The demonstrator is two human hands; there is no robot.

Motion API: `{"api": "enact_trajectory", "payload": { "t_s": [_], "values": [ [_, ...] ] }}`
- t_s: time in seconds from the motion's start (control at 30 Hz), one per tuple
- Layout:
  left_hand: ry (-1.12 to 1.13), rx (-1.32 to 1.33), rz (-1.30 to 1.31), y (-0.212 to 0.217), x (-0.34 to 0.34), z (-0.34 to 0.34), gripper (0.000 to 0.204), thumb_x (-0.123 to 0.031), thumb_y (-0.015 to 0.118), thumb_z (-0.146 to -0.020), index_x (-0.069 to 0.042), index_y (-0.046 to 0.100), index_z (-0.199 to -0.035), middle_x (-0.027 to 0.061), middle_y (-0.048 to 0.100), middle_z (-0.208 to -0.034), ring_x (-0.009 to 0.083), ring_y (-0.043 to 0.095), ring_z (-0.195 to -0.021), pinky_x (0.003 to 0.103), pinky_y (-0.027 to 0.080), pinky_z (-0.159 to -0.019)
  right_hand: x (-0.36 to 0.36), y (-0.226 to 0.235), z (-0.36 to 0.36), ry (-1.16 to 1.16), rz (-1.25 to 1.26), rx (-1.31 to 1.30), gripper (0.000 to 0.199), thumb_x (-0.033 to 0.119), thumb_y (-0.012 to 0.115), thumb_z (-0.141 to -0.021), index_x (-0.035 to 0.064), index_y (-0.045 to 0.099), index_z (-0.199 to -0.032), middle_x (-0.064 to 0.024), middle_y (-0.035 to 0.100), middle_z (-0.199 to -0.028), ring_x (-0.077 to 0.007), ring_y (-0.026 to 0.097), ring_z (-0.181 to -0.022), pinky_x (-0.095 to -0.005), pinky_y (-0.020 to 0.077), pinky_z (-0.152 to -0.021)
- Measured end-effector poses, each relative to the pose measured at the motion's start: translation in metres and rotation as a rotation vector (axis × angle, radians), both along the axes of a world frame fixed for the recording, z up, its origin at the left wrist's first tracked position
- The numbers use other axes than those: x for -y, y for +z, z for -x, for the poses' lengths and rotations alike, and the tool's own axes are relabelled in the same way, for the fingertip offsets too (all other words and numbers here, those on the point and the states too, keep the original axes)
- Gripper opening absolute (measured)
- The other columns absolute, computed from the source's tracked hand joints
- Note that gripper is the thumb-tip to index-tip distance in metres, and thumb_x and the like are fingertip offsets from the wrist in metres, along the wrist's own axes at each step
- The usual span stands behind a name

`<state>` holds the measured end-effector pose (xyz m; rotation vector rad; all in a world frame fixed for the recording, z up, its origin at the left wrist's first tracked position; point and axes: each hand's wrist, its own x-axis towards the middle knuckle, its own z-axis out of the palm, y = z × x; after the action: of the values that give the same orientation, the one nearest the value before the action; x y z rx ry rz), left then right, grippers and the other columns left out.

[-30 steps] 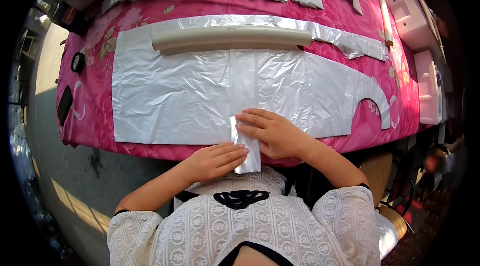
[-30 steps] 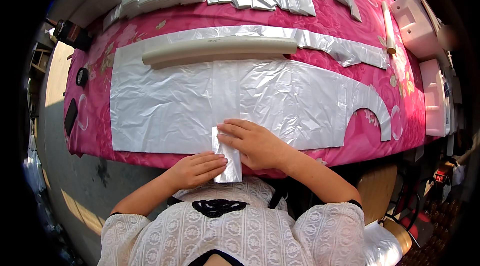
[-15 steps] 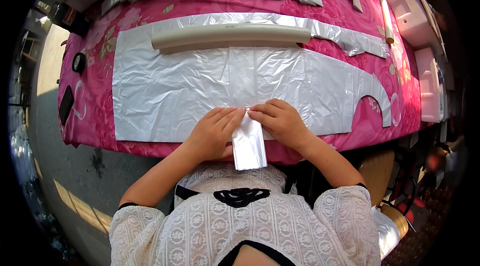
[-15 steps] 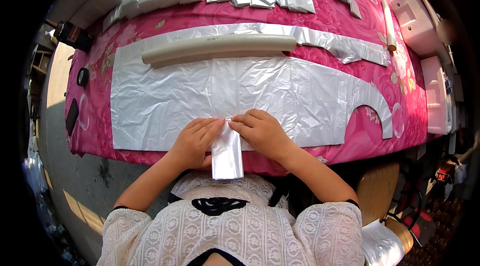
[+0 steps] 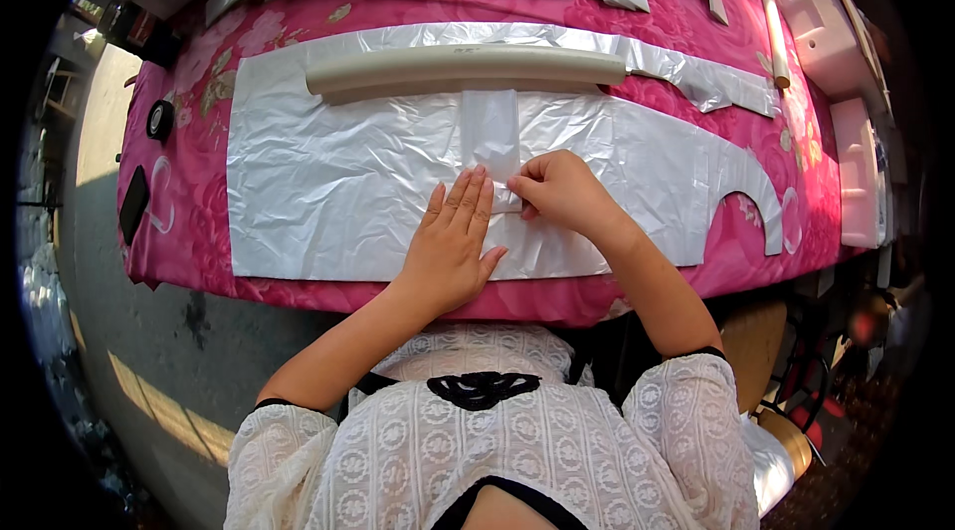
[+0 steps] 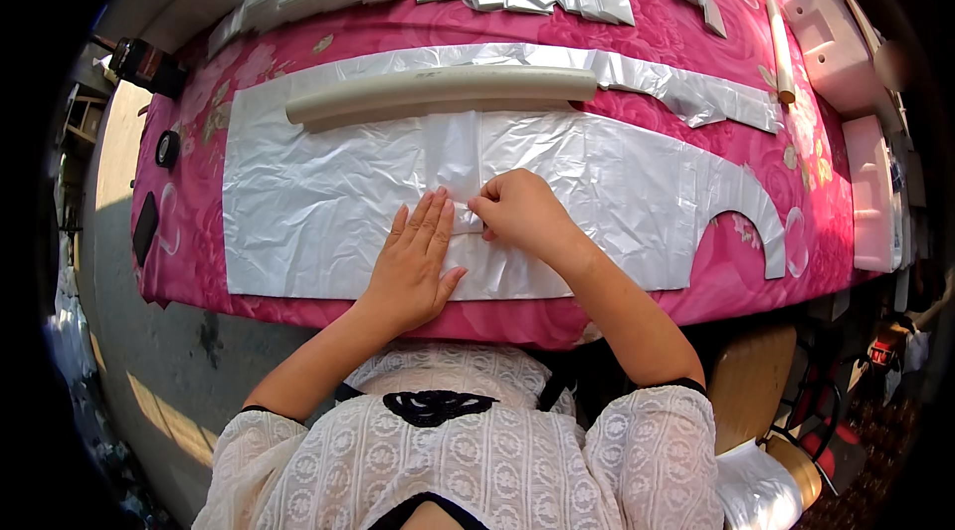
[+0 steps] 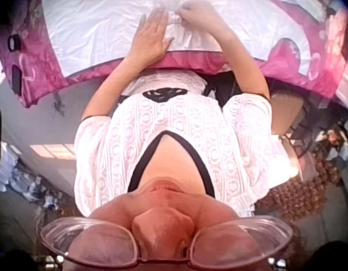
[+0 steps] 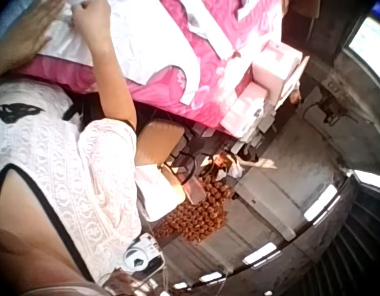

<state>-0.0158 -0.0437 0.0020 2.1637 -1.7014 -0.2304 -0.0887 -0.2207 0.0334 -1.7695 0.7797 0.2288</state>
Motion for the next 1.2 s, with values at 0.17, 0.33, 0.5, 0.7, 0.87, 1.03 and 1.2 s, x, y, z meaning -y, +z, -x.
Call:
{"api": "enact_trajectory", "payload": {
  "t_s": [0.17, 0.33, 0.5, 0.7, 0.87, 1.03, 1.2],
  "values": [
    [0.031, 0.060, -0.044, -0.004, 0.002, 0.002, 0.069, -0.030, 0.056, -0.082, 0.005, 0.030, -0.136, 0.0191, 0.030, -0.143, 0.0305, 0.026, -0.134, 0.041, 0.018, -0.110, -0.021, -0.004, 0.016, 0.035, 0.487, 0.145, 0.032, 0.017, 0.069, -0.076, 0.0011, 0.059, -0.102, -0.0108, 0.062, -0.096, -0.0169, 0.063, -0.079, -0.0290, 0.0494, -0.066],
    [0.041, 0.015, 0.132, 0.000, 0.009, -0.008, 0.064, -0.016, 0.062, -0.075, 0.006, 0.038, -0.130, 0.0199, 0.042, -0.134, 0.0314, 0.043, -0.122, 0.041, 0.032, -0.101, -0.007, -0.023, 0.019, 0.366, 1.127, 0.590, 0.050, 0.020, 0.067, -0.075, 0.0022, 0.051, -0.119, -0.0135, 0.051, -0.125, -0.0260, 0.051, -0.113, -0.0366, 0.0413, -0.095],
    [0.011, 0.124, 0.147, 0.003, 0.017, -0.019, 0.058, -0.007, 0.062, -0.066, 0.006, 0.047, -0.121, 0.0181, 0.052, -0.122, 0.0290, 0.053, -0.108, 0.038, 0.042, -0.089, 0.010, -0.023, 0.011, 0.543, 0.946, 0.623, 0.046, 0.012, 0.063, -0.075, 0.0015, 0.052, -0.119, -0.0126, 0.053, -0.124, -0.0272, 0.049, -0.116, -0.0376, 0.0379, -0.100],
    [-0.088, 0.303, 0.155, 0.001, 0.021, -0.031, 0.042, -0.003, 0.060, -0.066, 0.004, 0.057, -0.107, 0.0145, 0.060, -0.112, 0.0252, 0.058, -0.102, 0.037, 0.045, -0.085, 0.021, -0.026, 0.008, 0.506, 0.800, 0.681, 0.040, -0.004, 0.056, -0.072, 0.0022, 0.058, -0.111, -0.0107, 0.057, -0.119, -0.0282, 0.052, -0.111, -0.0367, 0.0425, -0.095],
    [-0.254, 0.235, 0.232, 0.005, 0.002, -0.029, 0.035, -0.010, 0.061, -0.073, 0.000, 0.059, -0.106, 0.0126, 0.061, -0.113, 0.0235, 0.058, -0.107, 0.038, 0.044, -0.091, 0.010, -0.023, 0.017, 0.485, 0.812, 0.738, 0.029, -0.002, 0.061, -0.067, 0.0038, 0.063, -0.095, -0.0073, 0.063, -0.099, -0.0253, 0.059, -0.093, -0.0349, 0.0483, -0.080],
    [-0.367, 0.048, 0.237, 0.013, -0.025, -0.017, 0.034, -0.013, 0.060, -0.074, -0.001, 0.060, -0.105, 0.0122, 0.061, -0.113, 0.0242, 0.057, -0.107, 0.038, 0.043, -0.093, -0.024, -0.023, 0.052, 0.490, 0.735, 0.721, 0.033, -0.001, 0.064, -0.064, 0.0073, 0.064, -0.096, -0.0044, 0.064, -0.098, -0.0232, 0.060, -0.089, -0.0335, 0.0488, -0.077],
    [-0.160, -0.279, 0.155, 0.016, -0.025, -0.014, 0.044, -0.010, 0.065, -0.075, -0.002, 0.054, -0.116, 0.0106, 0.063, -0.108, 0.0218, 0.061, -0.098, 0.036, 0.043, -0.086, -0.024, -0.021, 0.049, 0.363, 0.686, 0.664, 0.025, 0.001, 0.064, -0.069, 0.0063, 0.066, -0.093, -0.0047, 0.066, -0.088, -0.0211, 0.061, -0.080, -0.0309, 0.0489, -0.070]
  ]
}}
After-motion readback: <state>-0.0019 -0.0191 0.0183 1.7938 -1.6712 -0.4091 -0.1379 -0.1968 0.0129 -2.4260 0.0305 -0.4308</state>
